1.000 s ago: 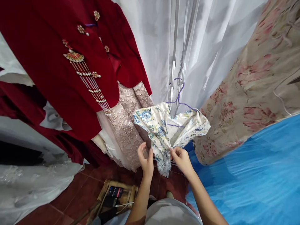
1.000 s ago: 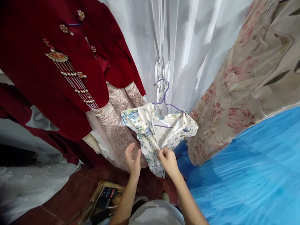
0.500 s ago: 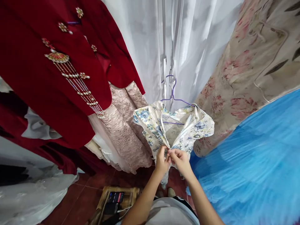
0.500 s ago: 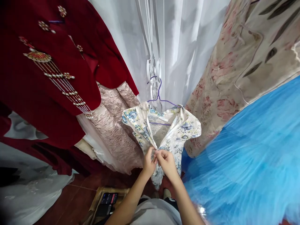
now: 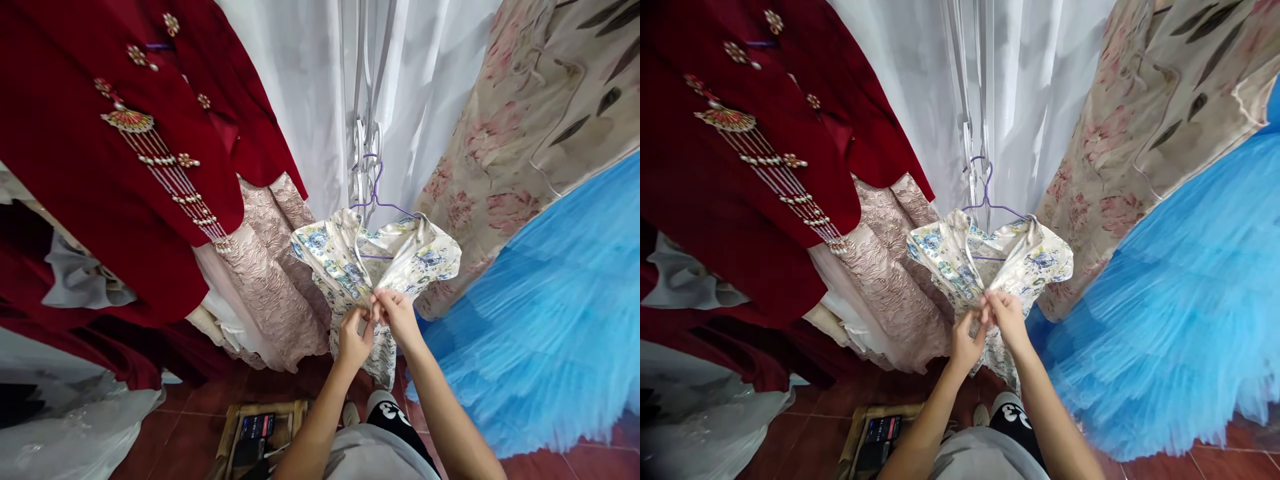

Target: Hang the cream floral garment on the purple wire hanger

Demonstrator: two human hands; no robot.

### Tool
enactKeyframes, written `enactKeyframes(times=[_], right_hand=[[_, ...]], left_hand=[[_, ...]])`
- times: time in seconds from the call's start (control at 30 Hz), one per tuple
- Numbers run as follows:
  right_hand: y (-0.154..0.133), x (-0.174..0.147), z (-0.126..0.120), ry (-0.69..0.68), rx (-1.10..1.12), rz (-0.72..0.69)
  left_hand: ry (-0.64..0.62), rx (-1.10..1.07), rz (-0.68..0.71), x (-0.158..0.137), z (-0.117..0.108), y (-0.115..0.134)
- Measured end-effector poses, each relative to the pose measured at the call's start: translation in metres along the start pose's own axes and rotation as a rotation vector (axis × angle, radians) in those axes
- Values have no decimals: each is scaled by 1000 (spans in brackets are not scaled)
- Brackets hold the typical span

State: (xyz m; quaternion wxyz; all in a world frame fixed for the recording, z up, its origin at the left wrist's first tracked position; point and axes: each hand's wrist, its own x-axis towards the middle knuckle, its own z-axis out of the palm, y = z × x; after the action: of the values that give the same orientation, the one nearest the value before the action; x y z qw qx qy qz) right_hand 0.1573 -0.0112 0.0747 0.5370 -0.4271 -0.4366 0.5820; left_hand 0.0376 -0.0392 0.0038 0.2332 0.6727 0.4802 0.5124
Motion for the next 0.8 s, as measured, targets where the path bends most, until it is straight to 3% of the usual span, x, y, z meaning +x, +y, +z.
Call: enactKeyframes(times=[0.27,0.37,0.47,0.53,0.67,0.73,0.8], right_hand=[[-87,81,19,70,36,-266],[-101,92,18,83,37,-337],[-105,87,15,73,0,-359],[-104,80,13,57,-52,-352],[-102,68,9,31,-143,-367],[-100,66,7,17,-159,-389],[-99,67,6,8,-168,-408]], left_hand=[[-70,58,-37,0,8,1],[-123,46,-36,-5,15,-3],[-173,-3,8,5,7,-5],[-120,-43,102,27,-9,1],[156,-31,436,106,-51,37],[114,79,524,148,-67,58],[-42,195,591,182,-74,73]])
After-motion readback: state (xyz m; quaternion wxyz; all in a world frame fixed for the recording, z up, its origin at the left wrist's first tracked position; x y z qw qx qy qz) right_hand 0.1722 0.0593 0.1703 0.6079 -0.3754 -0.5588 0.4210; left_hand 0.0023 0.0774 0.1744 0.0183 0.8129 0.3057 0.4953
